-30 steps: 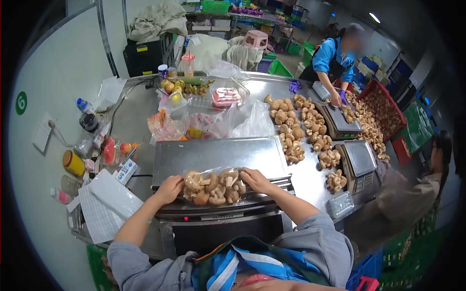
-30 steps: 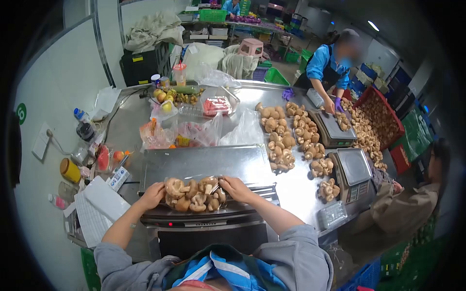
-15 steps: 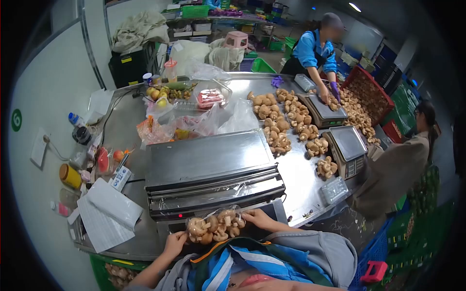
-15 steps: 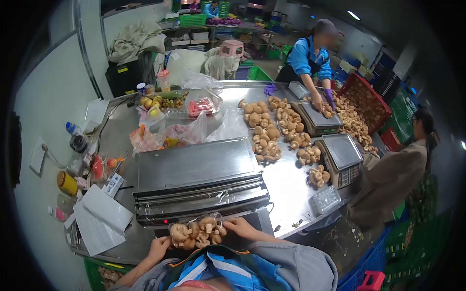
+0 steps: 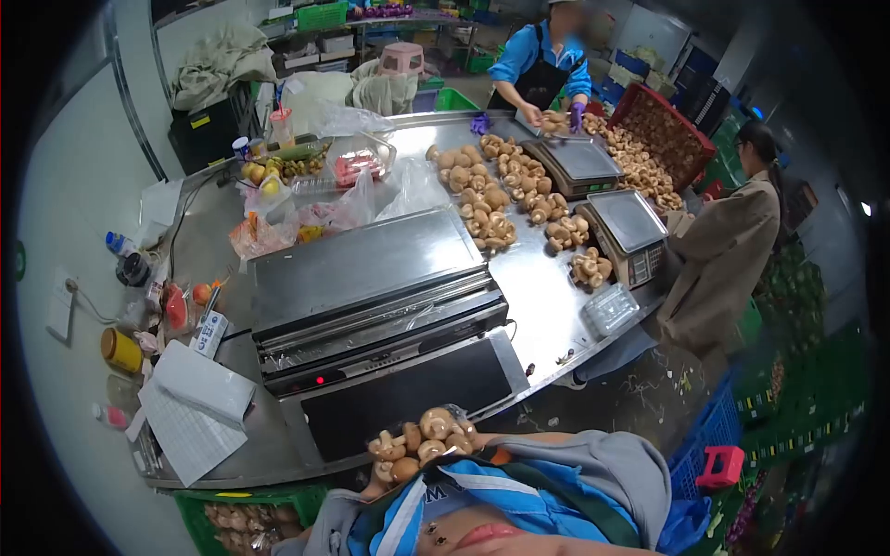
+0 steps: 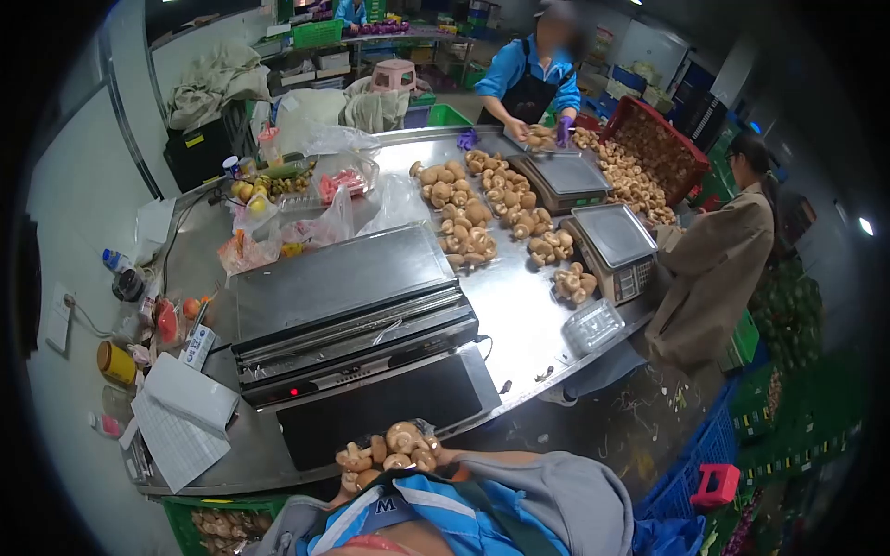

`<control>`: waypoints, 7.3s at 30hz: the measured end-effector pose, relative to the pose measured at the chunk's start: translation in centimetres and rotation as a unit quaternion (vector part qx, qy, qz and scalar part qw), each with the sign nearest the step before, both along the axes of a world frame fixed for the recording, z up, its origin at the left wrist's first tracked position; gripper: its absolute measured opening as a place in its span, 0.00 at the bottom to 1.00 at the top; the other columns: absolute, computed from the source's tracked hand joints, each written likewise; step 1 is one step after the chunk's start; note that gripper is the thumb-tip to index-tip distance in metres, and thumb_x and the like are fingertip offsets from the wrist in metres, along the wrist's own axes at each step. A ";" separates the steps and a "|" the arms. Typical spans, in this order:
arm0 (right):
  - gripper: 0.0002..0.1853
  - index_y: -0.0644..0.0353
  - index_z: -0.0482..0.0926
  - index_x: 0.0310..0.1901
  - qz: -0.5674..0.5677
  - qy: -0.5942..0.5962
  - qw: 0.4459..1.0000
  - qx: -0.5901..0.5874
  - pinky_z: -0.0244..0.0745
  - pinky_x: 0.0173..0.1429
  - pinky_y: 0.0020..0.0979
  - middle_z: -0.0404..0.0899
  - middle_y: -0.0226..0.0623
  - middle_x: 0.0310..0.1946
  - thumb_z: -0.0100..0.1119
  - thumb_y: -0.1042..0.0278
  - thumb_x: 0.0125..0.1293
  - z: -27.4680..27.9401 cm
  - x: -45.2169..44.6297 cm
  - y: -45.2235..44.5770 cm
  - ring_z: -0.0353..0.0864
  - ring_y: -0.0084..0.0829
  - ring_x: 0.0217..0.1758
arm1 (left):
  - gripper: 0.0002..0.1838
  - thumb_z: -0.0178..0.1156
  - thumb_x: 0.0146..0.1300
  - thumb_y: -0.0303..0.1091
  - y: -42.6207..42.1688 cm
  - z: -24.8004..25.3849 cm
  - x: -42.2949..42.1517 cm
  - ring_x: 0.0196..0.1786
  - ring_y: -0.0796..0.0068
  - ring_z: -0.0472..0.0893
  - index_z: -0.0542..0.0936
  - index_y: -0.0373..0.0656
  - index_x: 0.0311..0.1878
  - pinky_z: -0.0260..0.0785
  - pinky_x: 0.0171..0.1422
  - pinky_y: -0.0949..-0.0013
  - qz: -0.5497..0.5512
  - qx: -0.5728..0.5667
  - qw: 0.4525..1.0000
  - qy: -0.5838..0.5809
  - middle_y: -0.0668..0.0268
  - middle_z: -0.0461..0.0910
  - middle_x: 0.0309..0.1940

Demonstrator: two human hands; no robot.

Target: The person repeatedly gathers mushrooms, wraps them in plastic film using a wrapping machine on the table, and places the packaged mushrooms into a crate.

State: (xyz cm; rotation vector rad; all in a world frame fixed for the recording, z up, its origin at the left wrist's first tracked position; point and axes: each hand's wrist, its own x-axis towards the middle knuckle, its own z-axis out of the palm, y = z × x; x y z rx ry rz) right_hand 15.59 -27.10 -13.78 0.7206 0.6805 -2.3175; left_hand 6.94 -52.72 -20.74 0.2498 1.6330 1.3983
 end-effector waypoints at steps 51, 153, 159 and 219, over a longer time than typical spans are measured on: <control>0.13 0.68 0.75 0.45 -0.355 0.140 0.623 0.683 0.70 0.48 0.25 0.79 0.35 0.38 0.55 0.68 0.63 8.4 0.2 24.8 0.77 0.22 0.40 | 0.10 0.55 0.63 0.31 -14.2 15.4 -5.8 0.27 0.86 0.70 0.77 0.40 0.45 0.61 0.28 0.82 0.506 -0.096 0.781 0.353 0.70 0.75 0.27; 0.15 0.64 0.75 0.42 -0.067 0.373 0.717 0.585 0.69 0.48 0.35 0.78 0.45 0.35 0.45 0.61 0.67 12.1 -29.2 18.0 0.76 0.38 0.41 | 0.08 0.49 0.62 0.29 15.0 17.8 -36.5 0.38 0.69 0.74 0.74 0.39 0.42 0.65 0.47 0.70 -0.011 0.120 0.911 0.394 0.65 0.75 0.34; 0.19 0.65 0.73 0.48 0.025 0.392 0.674 0.626 0.68 0.50 0.34 0.77 0.50 0.40 0.38 0.59 0.70 13.8 -24.4 15.0 0.77 0.43 0.44 | 0.17 0.45 0.68 0.39 12.1 19.8 -30.7 0.34 0.82 0.70 0.73 0.36 0.50 0.62 0.40 0.76 -0.002 0.132 0.950 0.282 0.71 0.73 0.31; 0.35 0.66 0.54 0.63 0.112 0.337 0.866 0.352 0.59 0.63 0.31 0.65 0.43 0.56 0.58 0.60 0.59 10.8 -2.5 -9.6 0.65 0.31 0.58 | 0.31 0.61 0.56 0.29 -1.5 17.5 6.9 0.56 0.74 0.68 0.58 0.41 0.61 0.63 0.60 0.70 0.416 0.242 0.876 0.004 0.64 0.67 0.52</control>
